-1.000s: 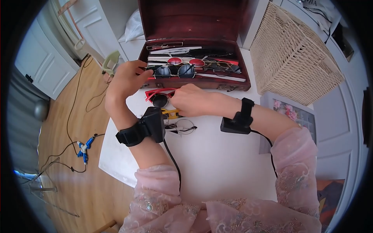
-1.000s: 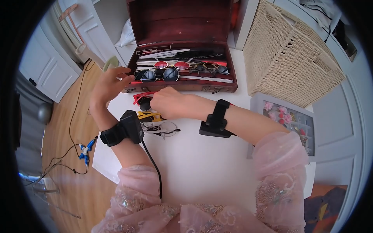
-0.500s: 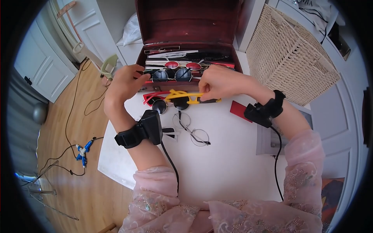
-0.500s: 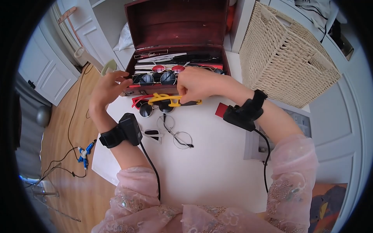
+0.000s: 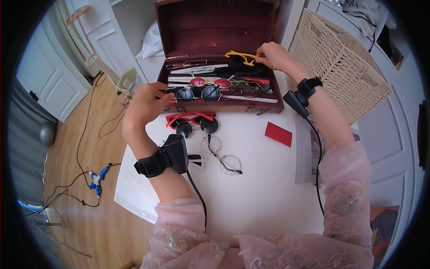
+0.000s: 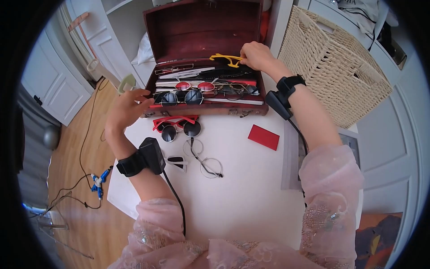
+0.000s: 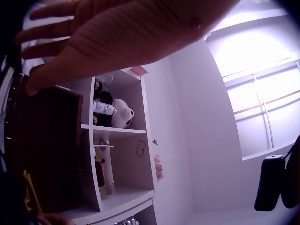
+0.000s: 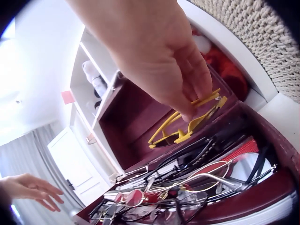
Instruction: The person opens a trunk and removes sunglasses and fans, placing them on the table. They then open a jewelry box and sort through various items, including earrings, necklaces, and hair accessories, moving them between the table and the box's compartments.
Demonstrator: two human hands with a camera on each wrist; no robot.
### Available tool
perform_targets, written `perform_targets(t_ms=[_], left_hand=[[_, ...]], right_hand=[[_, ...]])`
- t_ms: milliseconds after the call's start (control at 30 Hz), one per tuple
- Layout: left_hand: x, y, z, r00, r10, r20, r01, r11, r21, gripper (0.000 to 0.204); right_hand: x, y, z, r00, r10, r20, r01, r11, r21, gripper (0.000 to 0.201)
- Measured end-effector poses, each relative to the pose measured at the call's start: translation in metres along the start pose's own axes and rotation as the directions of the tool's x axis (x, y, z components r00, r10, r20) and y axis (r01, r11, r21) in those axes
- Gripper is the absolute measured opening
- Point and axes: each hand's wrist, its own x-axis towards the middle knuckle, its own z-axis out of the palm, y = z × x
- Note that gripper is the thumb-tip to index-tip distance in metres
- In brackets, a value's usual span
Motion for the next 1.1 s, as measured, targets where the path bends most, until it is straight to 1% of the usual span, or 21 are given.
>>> perform_targets(t_ms=[167, 233, 367, 433, 467, 533, 600, 667, 733, 833, 933, 1033, 1100], left_hand=[[0.003, -0.002, 0.003, 1.0, 0.017, -0.004, -0.016, 0.999, 0.039, 0.038], [0.004, -0.002, 0.004, 1.0, 0.015, 0.004, -0.015, 0.999, 0.042, 0.038], [0.005, -0.002, 0.005, 1.0, 0.012, 0.012, -0.013, 0.999, 0.041, 0.038], [0.005, -0.003, 0.004, 1.0, 0.012, 0.013, -0.012, 0.999, 0.042, 0.038], [0.006, -0.003, 0.004, 1.0, 0.019, 0.019, -0.02, 0.999, 0.04, 0.038], [0.005, -0.004, 0.003, 0.999, 0.022, 0.028, -0.023, 0.999, 0.037, 0.037], [0.005, -0.004, 0.004, 0.999, 0.035, 0.0, -0.035, 0.997, 0.063, 0.037], [0.005, -0.003, 0.003, 0.999, 0.033, 0.01, -0.034, 0.998, 0.054, 0.037], [0.005, -0.003, 0.003, 1.0, 0.022, 0.013, -0.022, 0.999, 0.032, 0.036], [0.004, -0.003, 0.002, 1.0, 0.012, 0.021, -0.012, 0.999, 0.035, 0.036], [0.004, -0.001, 0.003, 1.0, -0.002, 0.014, 0.001, 0.999, 0.043, 0.036], [0.003, 0.001, 0.001, 1.0, -0.013, 0.021, 0.012, 0.998, 0.064, 0.036], [0.002, 0.001, 0.001, 1.0, -0.008, 0.017, 0.006, 0.997, 0.071, 0.035]], right_hand=[[0.012, 0.018, 0.021, 0.999, -0.005, 0.052, 0.004, 1.0, 0.022, 0.019], [0.015, 0.019, 0.029, 0.999, -0.036, 0.021, 0.035, 0.997, 0.072, 0.019], [0.017, 0.01, 0.043, 0.999, -0.036, 0.001, 0.036, 0.997, 0.075, 0.022], [0.016, 0.001, 0.047, 0.999, 0.021, -0.031, -0.019, 0.998, 0.06, 0.024], [0.016, -0.002, 0.046, 0.999, 0.019, -0.031, -0.017, 0.998, 0.061, 0.024], [0.017, -0.006, 0.044, 0.995, 0.034, -0.096, -0.03, 0.999, 0.036, 0.026], [0.017, -0.008, 0.042, 0.998, 0.031, -0.06, -0.03, 0.999, 0.019, 0.027], [0.017, -0.01, 0.041, 0.999, 0.029, -0.02, -0.029, 1.0, 0.004, 0.027], [0.016, -0.012, 0.04, 0.995, 0.07, 0.067, -0.069, 0.997, -0.021, 0.03], [0.017, -0.014, 0.04, 0.992, 0.065, 0.106, -0.061, 0.997, -0.041, 0.033], [0.017, -0.016, 0.041, 0.99, 0.056, 0.131, -0.052, 0.998, -0.037, 0.034], [0.018, -0.018, 0.041, 0.993, 0.055, 0.106, -0.052, 0.998, -0.035, 0.032], [0.019, -0.02, 0.04, 0.991, 0.066, 0.12, -0.061, 0.997, -0.039, 0.031]])
